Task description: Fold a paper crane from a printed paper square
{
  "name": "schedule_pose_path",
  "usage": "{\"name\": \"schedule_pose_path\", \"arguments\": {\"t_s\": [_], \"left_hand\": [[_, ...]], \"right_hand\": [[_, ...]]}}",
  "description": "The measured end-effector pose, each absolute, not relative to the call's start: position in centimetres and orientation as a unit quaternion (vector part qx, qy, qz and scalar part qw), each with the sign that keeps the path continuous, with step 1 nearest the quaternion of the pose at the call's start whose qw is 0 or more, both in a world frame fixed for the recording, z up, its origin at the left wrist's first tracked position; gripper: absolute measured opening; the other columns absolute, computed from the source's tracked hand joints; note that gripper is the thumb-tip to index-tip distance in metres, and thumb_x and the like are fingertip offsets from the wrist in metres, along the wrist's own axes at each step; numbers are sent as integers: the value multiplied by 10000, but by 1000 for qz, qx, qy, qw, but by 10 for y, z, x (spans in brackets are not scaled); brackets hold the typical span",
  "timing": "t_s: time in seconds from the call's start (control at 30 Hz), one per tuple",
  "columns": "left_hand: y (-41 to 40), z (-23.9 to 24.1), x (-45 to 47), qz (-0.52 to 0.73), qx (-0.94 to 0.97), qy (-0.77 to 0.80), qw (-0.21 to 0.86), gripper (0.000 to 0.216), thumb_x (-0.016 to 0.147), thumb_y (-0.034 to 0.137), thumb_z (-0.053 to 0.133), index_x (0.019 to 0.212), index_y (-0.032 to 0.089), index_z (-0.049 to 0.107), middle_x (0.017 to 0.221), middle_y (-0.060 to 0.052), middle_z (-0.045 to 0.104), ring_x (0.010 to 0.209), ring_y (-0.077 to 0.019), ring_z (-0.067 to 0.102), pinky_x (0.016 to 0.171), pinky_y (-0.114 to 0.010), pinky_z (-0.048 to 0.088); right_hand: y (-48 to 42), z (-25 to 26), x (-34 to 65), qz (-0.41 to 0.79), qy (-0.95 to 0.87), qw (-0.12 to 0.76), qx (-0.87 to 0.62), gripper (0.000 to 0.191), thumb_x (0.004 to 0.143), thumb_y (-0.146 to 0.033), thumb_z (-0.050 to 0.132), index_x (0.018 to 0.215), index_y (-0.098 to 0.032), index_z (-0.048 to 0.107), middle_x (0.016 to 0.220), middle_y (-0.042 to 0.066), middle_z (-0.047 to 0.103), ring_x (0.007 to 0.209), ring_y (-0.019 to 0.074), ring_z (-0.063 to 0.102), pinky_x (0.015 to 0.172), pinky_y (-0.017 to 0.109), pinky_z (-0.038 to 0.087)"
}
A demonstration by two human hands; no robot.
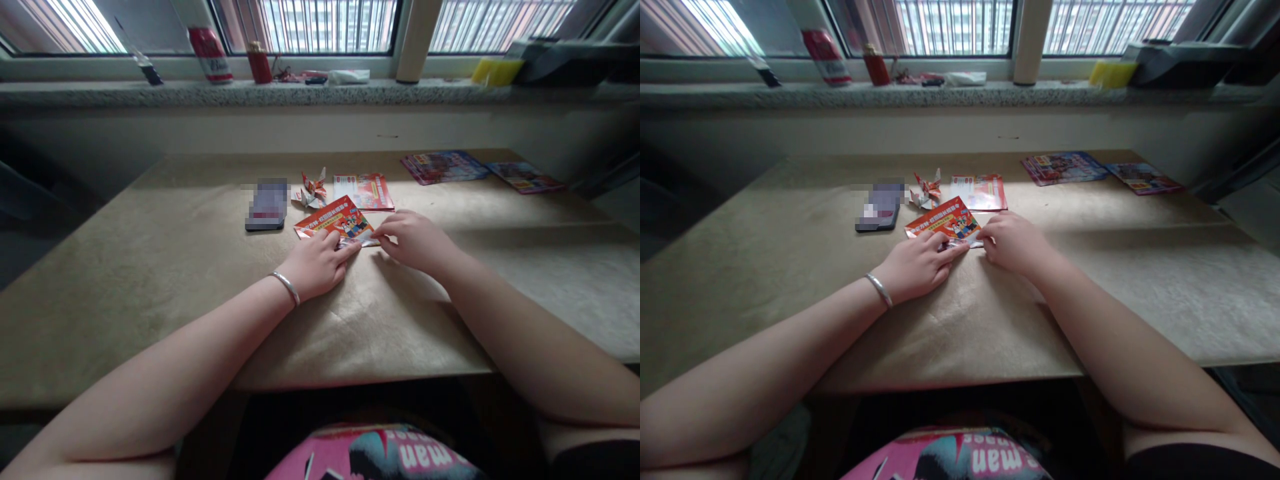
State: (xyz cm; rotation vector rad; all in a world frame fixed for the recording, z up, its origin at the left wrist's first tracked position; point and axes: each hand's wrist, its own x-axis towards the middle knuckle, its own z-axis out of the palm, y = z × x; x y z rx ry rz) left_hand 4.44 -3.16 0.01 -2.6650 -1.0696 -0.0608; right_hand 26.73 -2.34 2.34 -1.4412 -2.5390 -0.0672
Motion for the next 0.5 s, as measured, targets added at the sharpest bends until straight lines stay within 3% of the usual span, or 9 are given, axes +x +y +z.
{"name": "schedule_pose_path", "arguments": {"t_s": [0.27, 0.5], "left_hand": [[-30, -1, 45, -17, -930, -337, 149, 491, 969, 335, 338, 1431, 203, 437, 1133, -143, 610, 1002, -269, 547, 869, -389, 421], [-31, -1, 44, -31, -925, -359, 125, 460, 960, 360, 371, 1393, 248, 478, 1175, -128, 601, 1009, -259, 563, 862, -385, 448]], "right_hand": [[-24, 14, 256, -9, -875, 73, -478, 306, 872, -217, 472, 952, -197, 766, 926, 59, 725, 870, 195, 645, 807, 292, 456], [-27, 18, 255, -21, -867, 53, -494, 303, 880, -261, 468, 952, -236, 762, 945, 47, 715, 938, 210, 630, 776, 303, 439]]}}
